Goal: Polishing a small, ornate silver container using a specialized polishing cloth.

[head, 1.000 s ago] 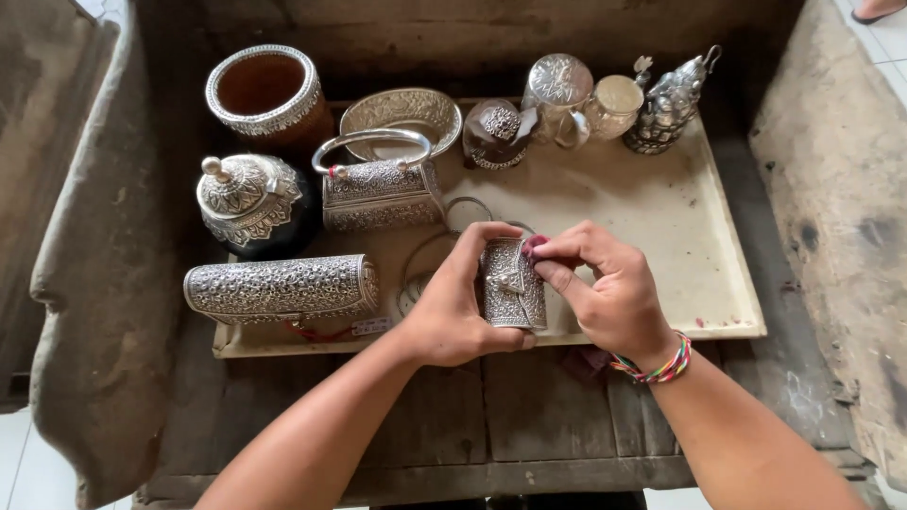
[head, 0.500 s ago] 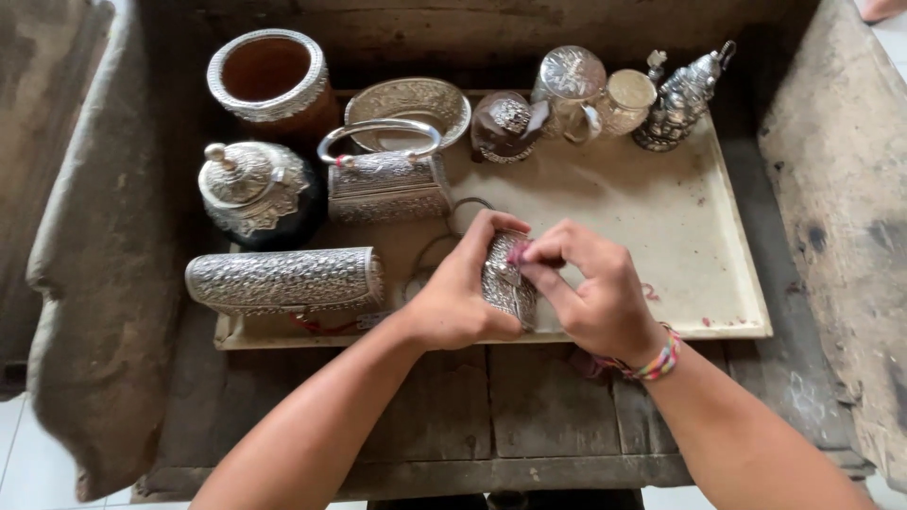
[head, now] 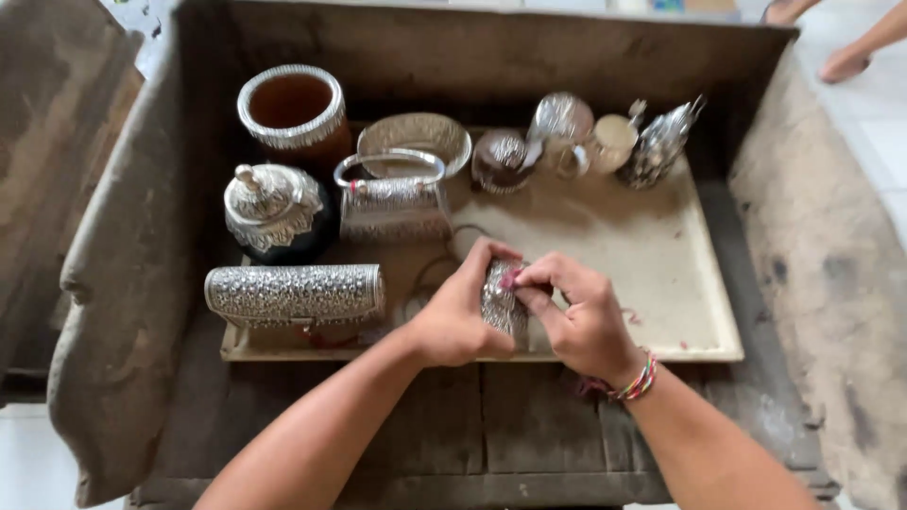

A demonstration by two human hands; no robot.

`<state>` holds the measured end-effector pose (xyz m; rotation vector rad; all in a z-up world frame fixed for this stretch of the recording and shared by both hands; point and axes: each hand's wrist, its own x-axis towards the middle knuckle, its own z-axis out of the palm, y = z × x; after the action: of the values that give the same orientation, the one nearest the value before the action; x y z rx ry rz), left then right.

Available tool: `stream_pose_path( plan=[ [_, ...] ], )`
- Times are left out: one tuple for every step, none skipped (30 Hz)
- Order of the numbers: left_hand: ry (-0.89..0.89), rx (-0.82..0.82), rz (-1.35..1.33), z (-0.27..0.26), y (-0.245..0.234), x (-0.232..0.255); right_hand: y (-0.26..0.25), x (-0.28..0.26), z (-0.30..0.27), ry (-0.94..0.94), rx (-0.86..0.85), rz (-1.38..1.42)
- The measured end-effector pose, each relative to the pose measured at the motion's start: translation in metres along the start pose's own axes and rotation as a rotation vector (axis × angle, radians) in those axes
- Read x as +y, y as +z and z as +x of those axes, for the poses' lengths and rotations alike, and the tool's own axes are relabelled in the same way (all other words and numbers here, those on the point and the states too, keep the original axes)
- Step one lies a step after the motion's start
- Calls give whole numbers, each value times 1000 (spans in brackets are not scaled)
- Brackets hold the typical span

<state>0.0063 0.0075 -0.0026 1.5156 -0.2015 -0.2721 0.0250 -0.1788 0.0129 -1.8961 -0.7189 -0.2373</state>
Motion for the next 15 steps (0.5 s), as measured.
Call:
stream_pose_path(
  plan=[
    [17, 3, 2, 0, 1, -2, -1, 5, 1, -16, 0, -7],
    [11, 5, -9, 1, -1, -2, -2, 10, 3, -7, 25, -27],
    [5, 8, -21, 3, -1, -2, -3, 15, 5, 2, 50, -47],
    [14, 1, -12, 1, 0, -2, -3, 8, 0, -5, 62, -49],
    [1, -21, -98, 0, 2, -3, -2, 2, -4, 10, 34, -31],
    [-9, -40, -178, 0, -1, -2, 0, -4, -6, 20, 6, -8],
    [0, -44, -164, 6, -4, 3, -3, 2, 0, 8, 19, -7],
    [7, -29, -110, 6, -2, 1, -6, 7, -2, 34, -29, -12],
    [13, -15, -56, 7, -1, -1, -9, 14, -4, 60, -77, -16],
    [5, -21, -59, 5, -1, -2, -8, 12, -6, 71, -75, -16],
    [-8, -19, -79, 4, 0, -3, -7, 10, -6, 41, -62, 5],
    [-13, -22, -94, 6, 0, -3, -7, 9, -5, 5, -43, 22],
    [-15, -32, -93, 6, 3, -6, -7, 1, -8, 10, -35, 19],
    [-28, -37, -63, 5, 4, -9, -7, -7, -9, -18, -86, 33],
    [-41, -42, -33, 5, 4, -11, -6, -16, -10, -46, -138, 47]
  ],
)
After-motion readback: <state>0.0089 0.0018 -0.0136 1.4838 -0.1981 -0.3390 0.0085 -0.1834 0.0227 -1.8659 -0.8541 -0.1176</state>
